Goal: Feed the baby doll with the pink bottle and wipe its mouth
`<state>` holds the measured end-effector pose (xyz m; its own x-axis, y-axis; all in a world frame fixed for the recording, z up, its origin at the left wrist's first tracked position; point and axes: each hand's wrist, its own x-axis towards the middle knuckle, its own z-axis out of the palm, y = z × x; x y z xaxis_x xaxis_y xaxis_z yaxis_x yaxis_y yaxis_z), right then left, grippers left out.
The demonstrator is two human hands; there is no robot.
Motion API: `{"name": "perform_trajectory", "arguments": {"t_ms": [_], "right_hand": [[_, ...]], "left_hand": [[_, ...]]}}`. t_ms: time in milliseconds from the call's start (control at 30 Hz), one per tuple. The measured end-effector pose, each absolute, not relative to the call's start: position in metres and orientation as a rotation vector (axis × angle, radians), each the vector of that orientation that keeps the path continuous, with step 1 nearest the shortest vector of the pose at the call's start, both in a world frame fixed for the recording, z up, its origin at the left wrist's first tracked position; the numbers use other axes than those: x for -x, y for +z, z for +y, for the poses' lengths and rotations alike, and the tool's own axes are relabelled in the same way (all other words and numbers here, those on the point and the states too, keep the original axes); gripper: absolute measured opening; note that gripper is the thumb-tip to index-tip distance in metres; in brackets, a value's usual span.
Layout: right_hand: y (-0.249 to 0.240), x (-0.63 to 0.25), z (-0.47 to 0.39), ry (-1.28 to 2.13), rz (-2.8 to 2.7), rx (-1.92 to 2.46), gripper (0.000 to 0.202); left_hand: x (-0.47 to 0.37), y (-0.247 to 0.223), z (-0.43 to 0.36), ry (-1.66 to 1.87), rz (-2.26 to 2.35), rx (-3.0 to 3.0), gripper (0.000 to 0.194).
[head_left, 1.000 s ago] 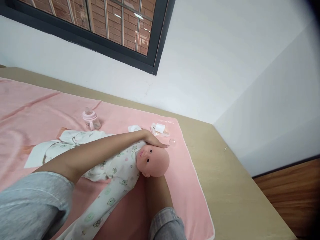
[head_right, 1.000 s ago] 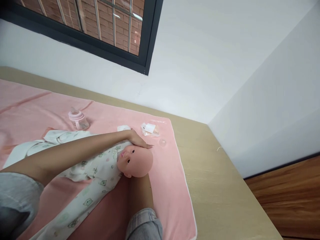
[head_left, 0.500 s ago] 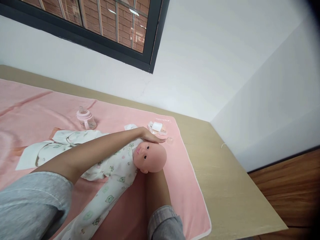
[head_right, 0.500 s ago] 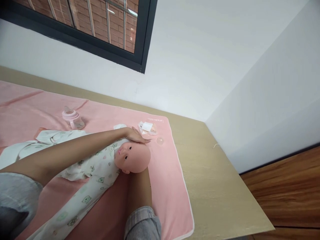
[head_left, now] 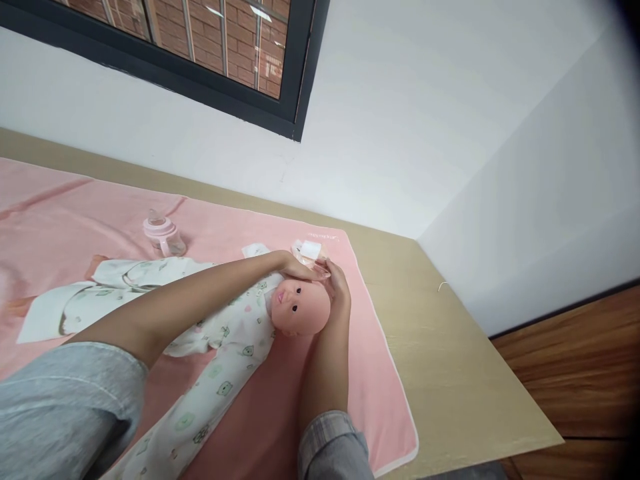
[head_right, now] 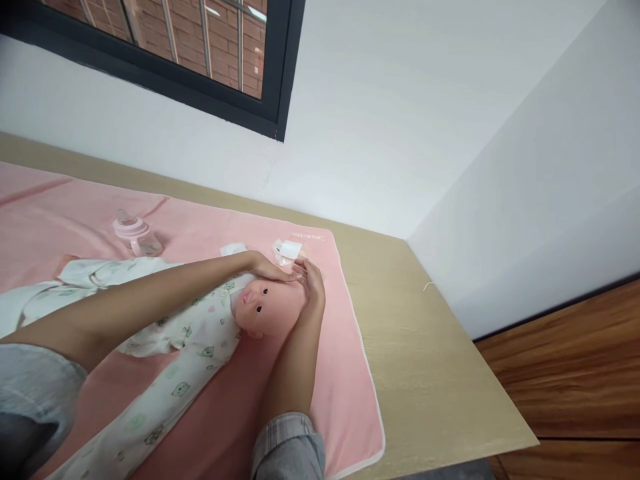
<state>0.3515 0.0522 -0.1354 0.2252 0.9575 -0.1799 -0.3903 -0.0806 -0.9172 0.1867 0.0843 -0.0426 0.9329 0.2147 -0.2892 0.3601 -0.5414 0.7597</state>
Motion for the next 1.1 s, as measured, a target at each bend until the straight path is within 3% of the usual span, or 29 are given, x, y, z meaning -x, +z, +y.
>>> {"name": "perform_trajectory", "arguments": {"t_ms": [200, 500, 700, 933, 1100], "right_hand": [[-0.140, -0.349, 0.048, 1.270, -0.642, 1.111, 0.026], [-0.137, -0.343, 0.048, 1.304, -0.519, 0.991, 0.022], [-0.128, -0.346, 0.043, 1.310, -0.619, 0.859, 0.034], [-0.081, -0.347, 0.020, 1.106, -0.781, 0.769, 0.025], [-0.048, -0.347, 0.002, 1.055, -0.873, 0.845, 0.026]], "left_hand": [[-0.193, -0.052, 0.088, -0.352, 0.404, -2.064, 0.065], [-0.196, -0.055, 0.085, -0.286, 0.457, -2.115, 0.068], [-0.191, -0.044, 0.095, -0.400, 0.499, -2.177, 0.069], [-0.154, -0.019, 0.101, -0.159, 0.551, -2.417, 0.040], [-0.131, -0.006, 0.087, 0.093, 0.718, -2.541, 0.042]]}}
